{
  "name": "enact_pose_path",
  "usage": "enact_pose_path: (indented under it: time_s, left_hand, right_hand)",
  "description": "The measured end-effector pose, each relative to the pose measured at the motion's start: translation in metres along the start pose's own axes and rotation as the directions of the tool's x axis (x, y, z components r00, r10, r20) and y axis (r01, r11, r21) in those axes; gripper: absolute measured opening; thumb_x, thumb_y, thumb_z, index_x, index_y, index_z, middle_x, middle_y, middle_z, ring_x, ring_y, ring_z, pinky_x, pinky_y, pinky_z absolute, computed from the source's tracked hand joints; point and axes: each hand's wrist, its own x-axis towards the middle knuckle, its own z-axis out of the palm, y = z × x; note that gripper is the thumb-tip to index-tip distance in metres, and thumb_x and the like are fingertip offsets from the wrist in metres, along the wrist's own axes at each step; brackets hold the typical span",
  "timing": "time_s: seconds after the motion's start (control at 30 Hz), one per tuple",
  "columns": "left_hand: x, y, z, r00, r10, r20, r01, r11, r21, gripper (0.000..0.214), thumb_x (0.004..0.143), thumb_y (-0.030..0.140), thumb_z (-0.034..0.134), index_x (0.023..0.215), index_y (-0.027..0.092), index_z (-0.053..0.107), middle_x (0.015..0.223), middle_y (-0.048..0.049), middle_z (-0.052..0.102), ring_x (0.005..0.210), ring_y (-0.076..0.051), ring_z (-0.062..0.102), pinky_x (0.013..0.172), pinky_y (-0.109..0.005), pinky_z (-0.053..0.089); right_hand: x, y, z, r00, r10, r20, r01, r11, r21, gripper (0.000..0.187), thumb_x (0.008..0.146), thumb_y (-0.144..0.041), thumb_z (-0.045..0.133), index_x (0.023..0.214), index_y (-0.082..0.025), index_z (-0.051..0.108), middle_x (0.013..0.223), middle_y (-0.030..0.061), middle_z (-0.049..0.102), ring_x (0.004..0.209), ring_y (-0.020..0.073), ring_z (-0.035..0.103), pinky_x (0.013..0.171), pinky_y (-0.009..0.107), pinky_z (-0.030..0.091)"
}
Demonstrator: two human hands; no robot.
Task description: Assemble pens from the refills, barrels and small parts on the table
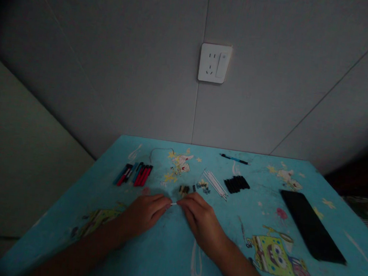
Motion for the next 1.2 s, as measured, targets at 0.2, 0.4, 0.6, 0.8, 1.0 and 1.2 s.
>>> enact_pose_path:
  time_s: [0.2,0.4,0.6,0.8,1.0,1.2]
  left_hand:
    - [0.0002,-0.0009,0.0010,1.000,0.003,-0.009,-0.003,1.000,0.026,0.026,0.103,0.028,0.037,0.104,0.024,0.063,0.089,-0.0017,0.068,0.084,-0.020,0.064,0.091,-0.042,0.037]
    - [-0.0005,-0.0037,0.0017,0.999,0.009,-0.033,-0.008,1.000,0.026,0.027,0.103,0.029,0.037,0.106,0.023,0.064,0.087,-0.0026,0.068,0.084,-0.019,0.063,0.087,-0.039,0.039]
    - [0.0001,-0.0023,0.0020,1.000,0.020,-0.023,-0.019,0.999,0.043,0.027,0.103,0.028,0.038,0.105,0.023,0.064,0.086,-0.0027,0.067,0.082,-0.019,0.063,0.088,-0.040,0.038]
    - [0.0008,-0.0030,0.0008,0.999,0.004,-0.044,-0.002,1.000,0.031,0.029,0.103,0.029,0.036,0.106,0.022,0.064,0.087,-0.0038,0.068,0.084,-0.019,0.063,0.088,-0.038,0.039]
    - [0.0002,0.0005,0.0013,1.000,-0.001,-0.032,0.002,1.000,0.016,0.027,0.103,0.028,0.038,0.104,0.023,0.064,0.086,-0.0021,0.068,0.082,-0.019,0.064,0.090,-0.042,0.038]
    - [-0.0013,0.0014,0.0012,0.997,0.075,-0.014,-0.075,0.997,0.013,0.025,0.102,0.027,0.040,0.102,0.021,0.064,0.083,-0.0025,0.066,0.077,-0.018,0.064,0.079,-0.035,0.045]
  right_hand:
    - [0.0003,0.0003,-0.0007,1.000,-0.002,-0.007,0.002,1.000,-0.013,0.023,0.099,-0.018,0.048,0.113,-0.025,0.065,0.103,0.0064,0.062,0.095,0.0183,0.062,0.084,0.034,0.054]
    - [0.0017,0.0029,-0.0015,0.998,-0.015,-0.057,0.012,0.999,-0.053,0.022,0.099,-0.021,0.047,0.110,-0.023,0.066,0.101,0.0077,0.064,0.094,0.0196,0.063,0.083,0.035,0.056]
    - [0.0017,0.0010,0.0001,1.000,0.001,-0.026,-0.002,0.999,-0.032,0.021,0.098,-0.019,0.049,0.110,-0.024,0.066,0.101,0.0063,0.064,0.094,0.0183,0.063,0.085,0.034,0.055]
    - [0.0010,0.0053,-0.0016,0.998,-0.004,-0.059,0.001,0.998,-0.057,0.022,0.098,-0.020,0.049,0.111,-0.023,0.066,0.101,0.0074,0.064,0.094,0.0195,0.063,0.085,0.035,0.055]
    - [0.0030,0.0041,-0.0002,0.999,0.009,-0.041,-0.010,1.000,-0.028,0.021,0.098,-0.021,0.049,0.111,-0.024,0.066,0.100,0.0071,0.064,0.093,0.0195,0.063,0.084,0.036,0.055]
    - [0.0024,-0.0022,0.0048,1.000,0.027,-0.008,-0.027,0.999,0.031,0.021,0.098,-0.023,0.050,0.111,-0.025,0.067,0.097,0.0055,0.065,0.092,0.0184,0.064,0.082,0.033,0.055]
